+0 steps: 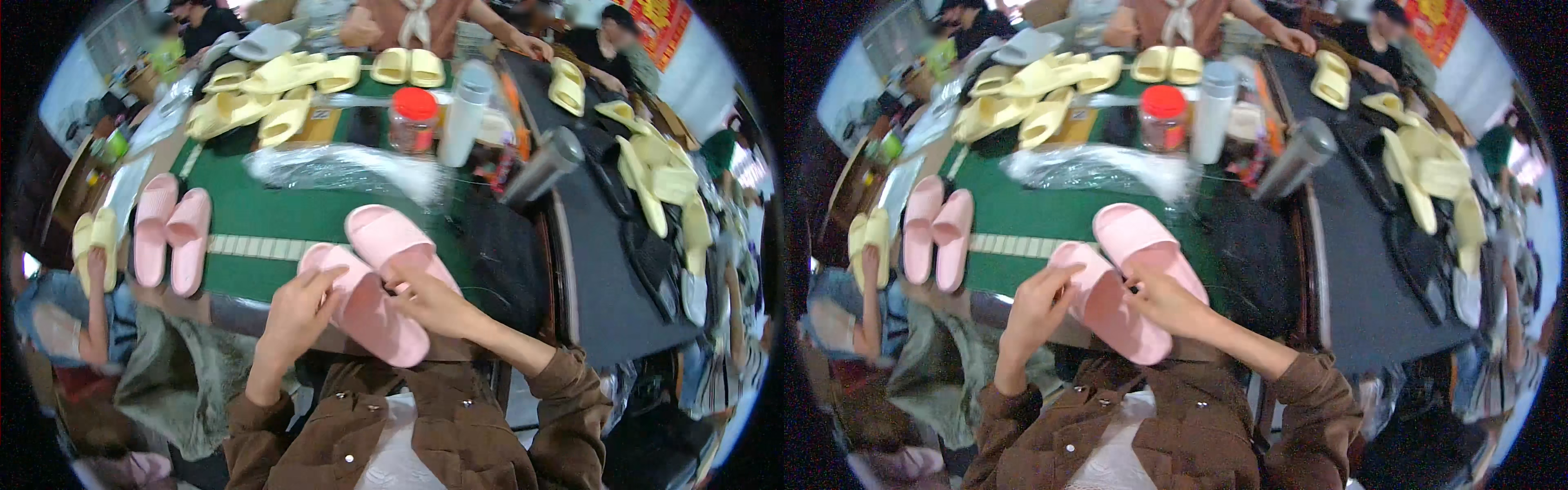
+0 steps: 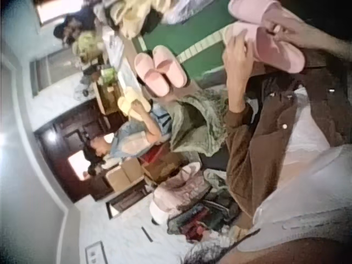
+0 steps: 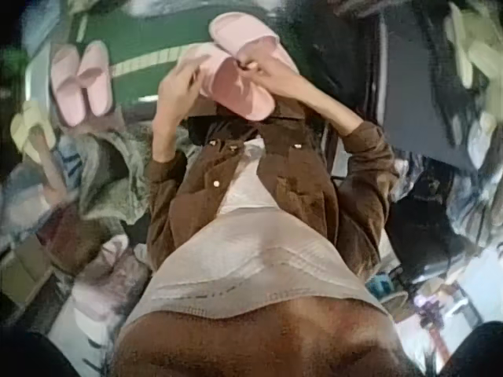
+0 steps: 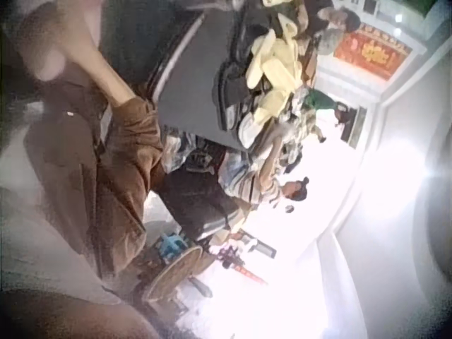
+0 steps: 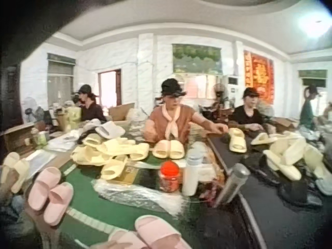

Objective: The person assembles slipper pairs by hand at a table. They pick up individual slipper halves, align them, and press them together to form complete pairs. The person handles multiple pairs in different colors, including yellow, black, pink, and white, placing the finished pairs on the table.

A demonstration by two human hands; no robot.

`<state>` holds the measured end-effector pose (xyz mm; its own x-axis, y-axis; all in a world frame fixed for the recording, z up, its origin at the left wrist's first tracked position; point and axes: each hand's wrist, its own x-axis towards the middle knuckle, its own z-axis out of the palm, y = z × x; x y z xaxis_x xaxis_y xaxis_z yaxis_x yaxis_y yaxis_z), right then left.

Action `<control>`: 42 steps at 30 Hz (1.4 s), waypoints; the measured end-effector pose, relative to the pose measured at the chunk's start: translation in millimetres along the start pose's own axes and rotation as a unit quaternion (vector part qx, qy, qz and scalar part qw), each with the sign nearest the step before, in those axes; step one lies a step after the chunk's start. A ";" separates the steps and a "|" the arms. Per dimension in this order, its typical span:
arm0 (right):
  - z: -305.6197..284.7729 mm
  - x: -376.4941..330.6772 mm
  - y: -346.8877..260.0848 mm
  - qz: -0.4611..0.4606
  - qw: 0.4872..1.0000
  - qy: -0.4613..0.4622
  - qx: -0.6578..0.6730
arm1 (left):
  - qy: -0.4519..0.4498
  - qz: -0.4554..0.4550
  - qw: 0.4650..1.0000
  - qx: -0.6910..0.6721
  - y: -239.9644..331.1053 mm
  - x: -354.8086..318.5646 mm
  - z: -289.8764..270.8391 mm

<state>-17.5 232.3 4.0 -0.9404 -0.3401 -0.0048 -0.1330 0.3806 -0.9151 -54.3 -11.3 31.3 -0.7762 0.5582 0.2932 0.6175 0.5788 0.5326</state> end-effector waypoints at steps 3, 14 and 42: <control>-20.7 -35.7 -25.7 -0.048 0.991 -0.002 -0.128 | -0.092 -0.002 0.996 0.002 31.4 0.8 8.3; -133.6 -179.8 -48.5 0.060 0.912 0.386 -0.125 | -0.017 0.036 0.983 0.180 42.9 5.3 85.4; -430.3 -326.2 180.2 0.222 0.792 0.486 -0.296 | 0.094 -0.029 0.971 0.216 -51.7 13.8 80.0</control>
<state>130.6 781.9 14.1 -0.6948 0.6526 0.3023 0.4247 0.7115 -0.5599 -86.7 14.0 -55.7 -0.7952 0.4232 0.4342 0.5372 0.8238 0.1811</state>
